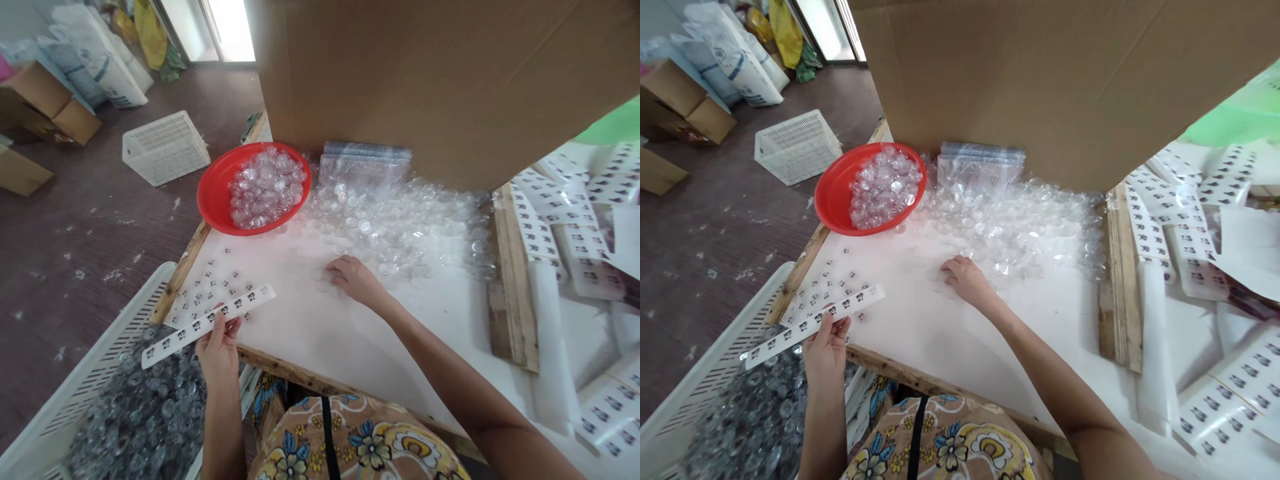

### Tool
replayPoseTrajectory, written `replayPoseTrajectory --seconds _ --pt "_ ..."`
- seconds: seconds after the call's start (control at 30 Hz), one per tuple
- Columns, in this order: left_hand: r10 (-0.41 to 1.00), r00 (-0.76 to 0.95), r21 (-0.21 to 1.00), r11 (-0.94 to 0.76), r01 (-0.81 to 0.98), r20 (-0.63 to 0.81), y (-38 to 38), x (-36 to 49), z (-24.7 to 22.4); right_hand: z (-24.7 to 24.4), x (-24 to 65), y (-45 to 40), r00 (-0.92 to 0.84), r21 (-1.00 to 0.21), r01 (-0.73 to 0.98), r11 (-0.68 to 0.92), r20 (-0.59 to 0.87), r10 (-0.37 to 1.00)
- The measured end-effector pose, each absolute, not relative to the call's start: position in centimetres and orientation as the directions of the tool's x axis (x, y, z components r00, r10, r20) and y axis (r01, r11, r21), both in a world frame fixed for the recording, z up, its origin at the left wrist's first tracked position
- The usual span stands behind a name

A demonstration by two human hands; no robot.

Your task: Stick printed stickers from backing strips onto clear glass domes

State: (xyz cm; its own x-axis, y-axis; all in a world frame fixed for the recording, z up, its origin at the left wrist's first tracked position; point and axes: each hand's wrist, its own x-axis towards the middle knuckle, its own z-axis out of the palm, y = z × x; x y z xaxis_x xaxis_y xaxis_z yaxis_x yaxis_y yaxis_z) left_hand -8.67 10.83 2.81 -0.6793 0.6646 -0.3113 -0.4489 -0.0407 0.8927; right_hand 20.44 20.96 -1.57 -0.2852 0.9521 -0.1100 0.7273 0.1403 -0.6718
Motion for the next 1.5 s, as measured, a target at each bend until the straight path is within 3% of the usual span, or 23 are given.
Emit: replayPoseTrajectory --seconds 0.2,0.4,0.5,0.57,0.67,0.77,0.87,0.97,1.07,1.2,1.27,1.4,1.5 --pt "0.664 -0.681 0.899 -0.029 -0.436 -0.309 10.7 -8.6 2.8 -2.1 20.1 21.5 -0.219 -0.677 0.721 0.148 -0.021 0.975" --pt "0.654 -0.684 0.893 -0.027 -0.450 -0.325 10.7 -8.5 2.6 -1.4 19.0 19.3 -0.434 -0.581 0.729 0.363 0.019 0.901" --pt "0.663 -0.676 0.890 -0.032 -0.454 -0.322 10.9 -8.4 2.4 -1.2 18.1 18.3 -0.452 -0.517 0.768 0.379 -0.018 0.892" --pt "0.673 -0.669 0.891 -0.031 -0.453 -0.316 11.0 -8.4 2.4 -1.0 17.5 18.0 -0.438 -0.535 0.766 0.356 -0.030 0.899" --pt "0.677 -0.667 0.896 -0.026 -0.444 -0.311 11.0 -8.3 2.6 -0.3 17.0 17.9 -0.400 -0.710 0.666 0.228 -0.082 0.913" --pt "0.671 -0.675 0.901 -0.023 -0.434 -0.308 10.9 -8.2 2.8 0.2 16.7 18.4 -0.369 -0.841 0.539 -0.037 -0.275 0.888" --pt "0.676 -0.672 0.907 -0.015 -0.422 -0.302 10.7 -8.3 2.9 0.4 16.8 19.1 -0.333 -0.828 0.477 -0.295 -0.481 0.811" --pt "0.675 -0.673 0.911 -0.002 -0.411 -0.302 10.5 -8.4 2.8 0.3 17.6 19.8 -0.287 -0.786 0.469 -0.404 -0.568 0.772" --pt "0.672 -0.674 0.910 0.001 -0.415 -0.308 10.4 -8.5 2.6 0.3 19.1 20.3 -0.210 -0.765 0.549 -0.337 -0.516 0.830" --pt "0.675 -0.666 0.904 0.002 -0.428 -0.317 10.5 -8.5 2.2 -0.1 20.7 20.3 -0.075 -0.745 0.656 -0.124 -0.227 0.971" --pt "0.669 -0.667 0.898 0.001 -0.441 -0.328 10.7 -8.4 2.2 -0.4 20.8 20.3 -0.094 -0.703 0.711 -0.022 -0.126 0.988" --pt "0.670 -0.667 0.896 -0.006 -0.444 -0.326 10.9 -8.2 2.6 -1.0 20.0 20.4 -0.184 -0.616 0.784 0.075 -0.116 0.976" --pt "0.670 -0.667 0.895 -0.008 -0.446 -0.326 10.8 -8.2 2.6 -1.2 19.5 20.8 -0.170 -0.622 0.780 0.064 -0.113 0.979"
